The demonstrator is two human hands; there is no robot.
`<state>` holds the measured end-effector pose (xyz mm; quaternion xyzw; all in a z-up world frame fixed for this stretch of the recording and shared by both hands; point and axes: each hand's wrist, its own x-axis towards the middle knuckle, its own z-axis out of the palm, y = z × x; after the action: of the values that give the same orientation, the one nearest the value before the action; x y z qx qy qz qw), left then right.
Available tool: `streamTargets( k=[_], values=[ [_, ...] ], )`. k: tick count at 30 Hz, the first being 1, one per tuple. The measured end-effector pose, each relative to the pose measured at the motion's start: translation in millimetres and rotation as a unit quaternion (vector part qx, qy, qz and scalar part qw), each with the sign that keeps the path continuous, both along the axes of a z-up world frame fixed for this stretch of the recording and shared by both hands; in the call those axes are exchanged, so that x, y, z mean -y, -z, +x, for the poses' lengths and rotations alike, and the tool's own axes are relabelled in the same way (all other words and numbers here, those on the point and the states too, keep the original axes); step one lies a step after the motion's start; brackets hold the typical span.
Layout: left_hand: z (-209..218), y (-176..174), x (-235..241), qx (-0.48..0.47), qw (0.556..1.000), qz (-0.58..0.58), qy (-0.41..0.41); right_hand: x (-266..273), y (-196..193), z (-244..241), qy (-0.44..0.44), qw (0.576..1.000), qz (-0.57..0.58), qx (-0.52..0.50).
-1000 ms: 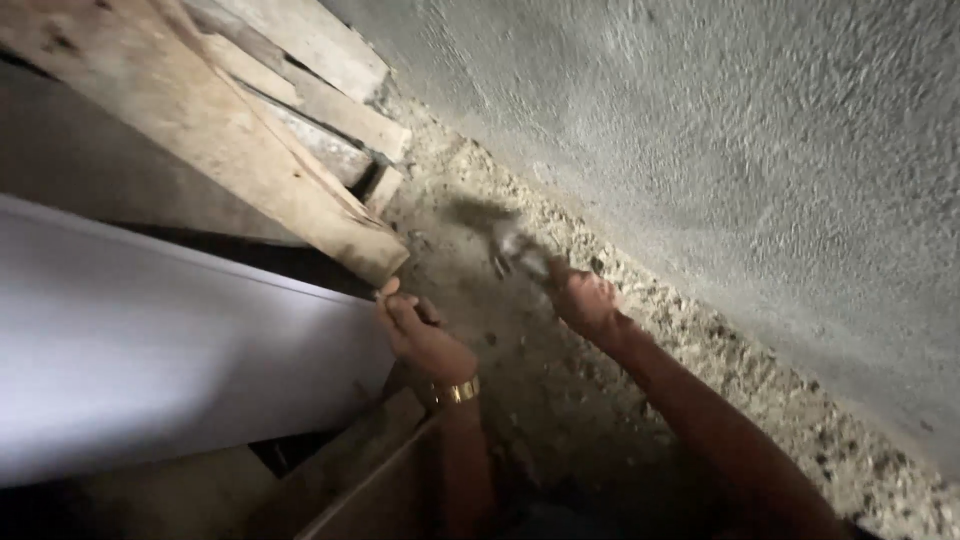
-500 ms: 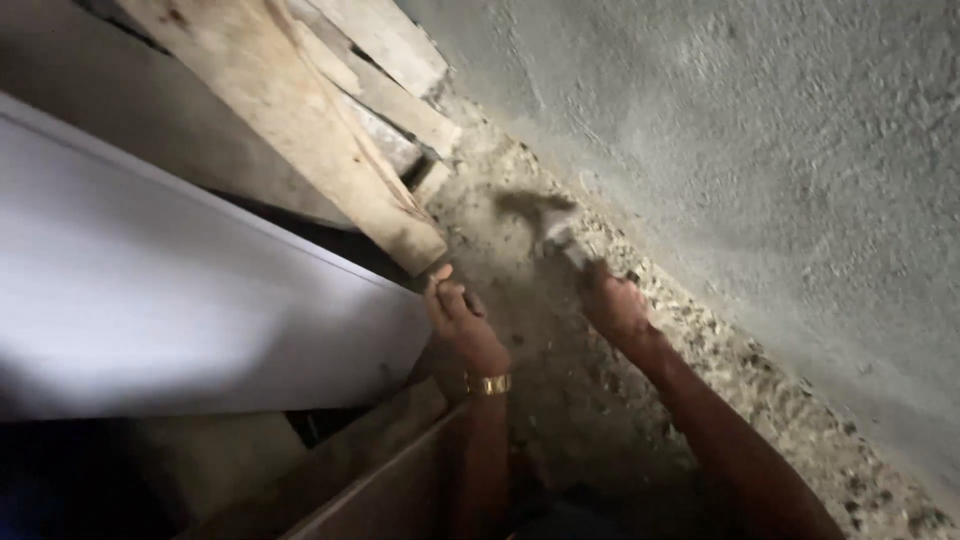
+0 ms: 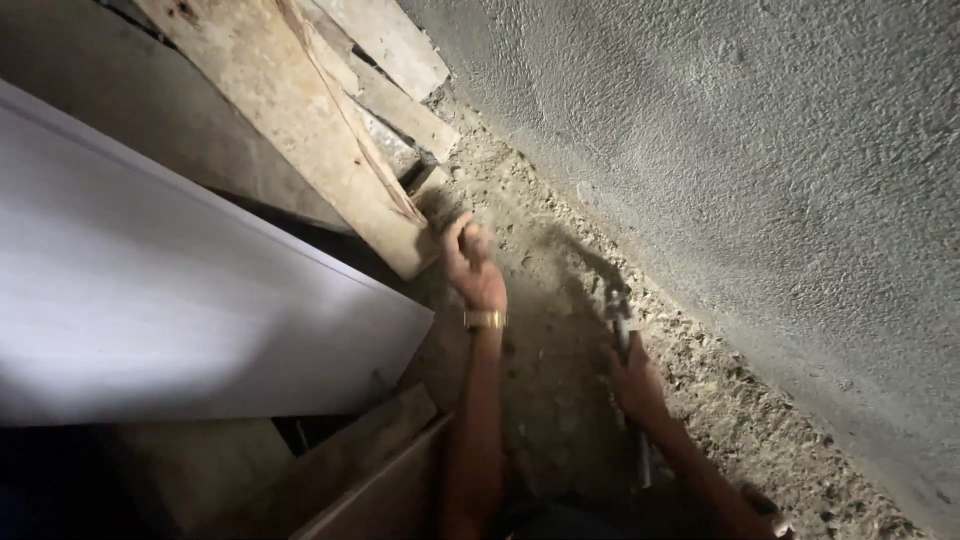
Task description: The person uses a hammer to repeatedly strike a concrete wall near the floor, chipping away at the surface. They hold a small object against the wall with one hand while hammering with the other, working along a narrow strip of the wall.
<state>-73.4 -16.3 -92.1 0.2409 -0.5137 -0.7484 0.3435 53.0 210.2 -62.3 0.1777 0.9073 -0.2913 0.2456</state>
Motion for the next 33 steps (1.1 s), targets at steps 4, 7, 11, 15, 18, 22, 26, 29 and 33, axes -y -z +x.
streamTargets(
  k=[4, 7, 11, 15, 18, 22, 26, 29, 33],
  values=[
    [-54, 54, -4, 0.009, 0.980, -0.186, -0.062, 16, -18, -1, -0.013, 1.000, -0.019, -0.005],
    [-85, 78, 0, 0.021, 0.975, -0.214, -0.049, 4, 1, -1, 0.003, 0.999, -0.039, -0.010],
    [-111, 112, 8, 0.048, 0.951, -0.301, -0.053, 0, 4, -1, 0.015, 0.999, -0.047, -0.019],
    [-99, 150, 1, 0.103, 0.945, -0.305, -0.053, 27, -27, -3, 0.048, 0.996, -0.077, 0.005],
    [-106, 172, 2, 0.074, 0.940, -0.330, -0.050, 42, -40, -6, 0.001, 1.000, 0.006, -0.001],
    [-95, 132, 2, 0.033, 0.943, -0.332, -0.007, 35, -34, -6, -0.061, 0.992, 0.023, -0.105],
    [-173, 273, -51, 0.205, 0.977, 0.064, 0.005, 33, -26, -33, -0.113, 0.978, 0.020, -0.177],
    [-129, 223, -55, 0.102, 0.809, -0.567, -0.120, 35, -33, -41, -0.070, 0.987, 0.030, -0.138],
    [-70, 86, -6, -0.074, 0.946, -0.316, 0.028, 56, -53, -36, -0.053, 0.987, 0.012, -0.149]
  ],
)
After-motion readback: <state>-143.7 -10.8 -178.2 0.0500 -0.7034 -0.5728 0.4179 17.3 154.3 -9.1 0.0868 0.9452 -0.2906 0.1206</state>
